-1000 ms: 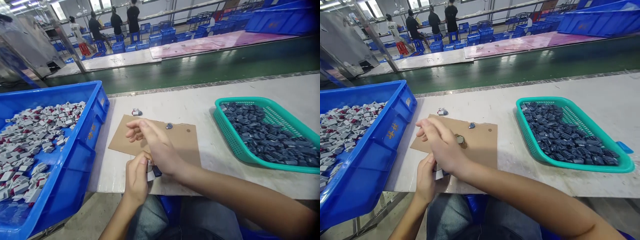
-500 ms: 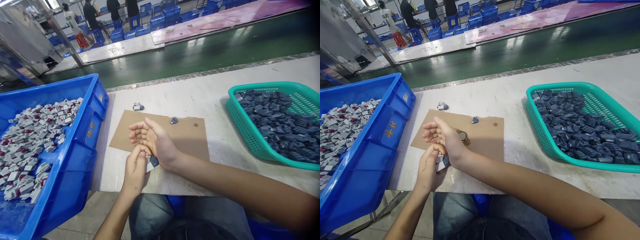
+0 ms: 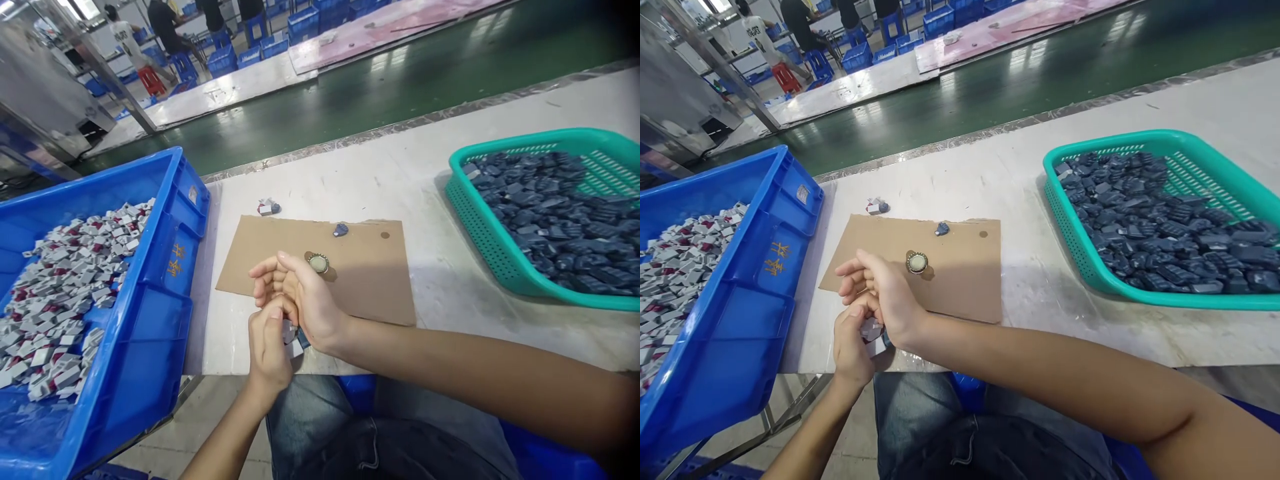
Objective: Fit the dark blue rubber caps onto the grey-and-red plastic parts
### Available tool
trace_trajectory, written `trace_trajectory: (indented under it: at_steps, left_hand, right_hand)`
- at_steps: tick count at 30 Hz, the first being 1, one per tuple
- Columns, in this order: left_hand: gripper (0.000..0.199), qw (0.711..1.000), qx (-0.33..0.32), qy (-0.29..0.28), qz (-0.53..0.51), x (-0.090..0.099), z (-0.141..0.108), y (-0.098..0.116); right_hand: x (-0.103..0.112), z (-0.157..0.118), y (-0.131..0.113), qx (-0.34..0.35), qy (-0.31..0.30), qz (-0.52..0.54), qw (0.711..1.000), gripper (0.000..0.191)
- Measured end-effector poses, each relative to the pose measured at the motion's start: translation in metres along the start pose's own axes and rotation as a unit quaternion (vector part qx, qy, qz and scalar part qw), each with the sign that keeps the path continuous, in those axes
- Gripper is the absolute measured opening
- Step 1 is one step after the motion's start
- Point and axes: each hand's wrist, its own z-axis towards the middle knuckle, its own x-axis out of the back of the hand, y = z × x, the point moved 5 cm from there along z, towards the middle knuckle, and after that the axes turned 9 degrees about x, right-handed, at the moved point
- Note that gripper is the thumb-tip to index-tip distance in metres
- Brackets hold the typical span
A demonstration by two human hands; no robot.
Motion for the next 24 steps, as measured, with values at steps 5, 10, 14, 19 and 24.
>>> trace_trajectory:
  at_steps: [5,10,14,19,24]
  left_hand:
    - [0.036,1.000,-0.027,0.001,0.014,0.001,-0.003,0.001]
    - [0.037,0.999,-0.043,-0.015,0.022,-0.001,-0.003,0.001]
    - [0.037,0.999,-0.052,-0.006,0.001,0.002,-0.010,0.000]
    - [0.035,0.998,-0.031,0.013,-0.061,0.007,-0.012,-0.002]
    - [0.032,0.977,0.061,0.030,-0.204,0.003,0.003,-0.011]
  right_hand:
    - [0.002,-0.006,0.002,0.020,-0.002,-0.003,1.000,0.037]
    - [0.007,-0.007,0.004,0.029,-0.001,0.030,0.999,0.038]
    - [0.003,-0.010,0.005,0.023,-0.029,0.061,0.997,0.038]
    - [-0.001,-0.013,0.005,0.030,-0.043,0.079,0.996,0.036]
    - [-0.003,-0.003,0.003,0.016,0.010,0.047,0.999,0.036]
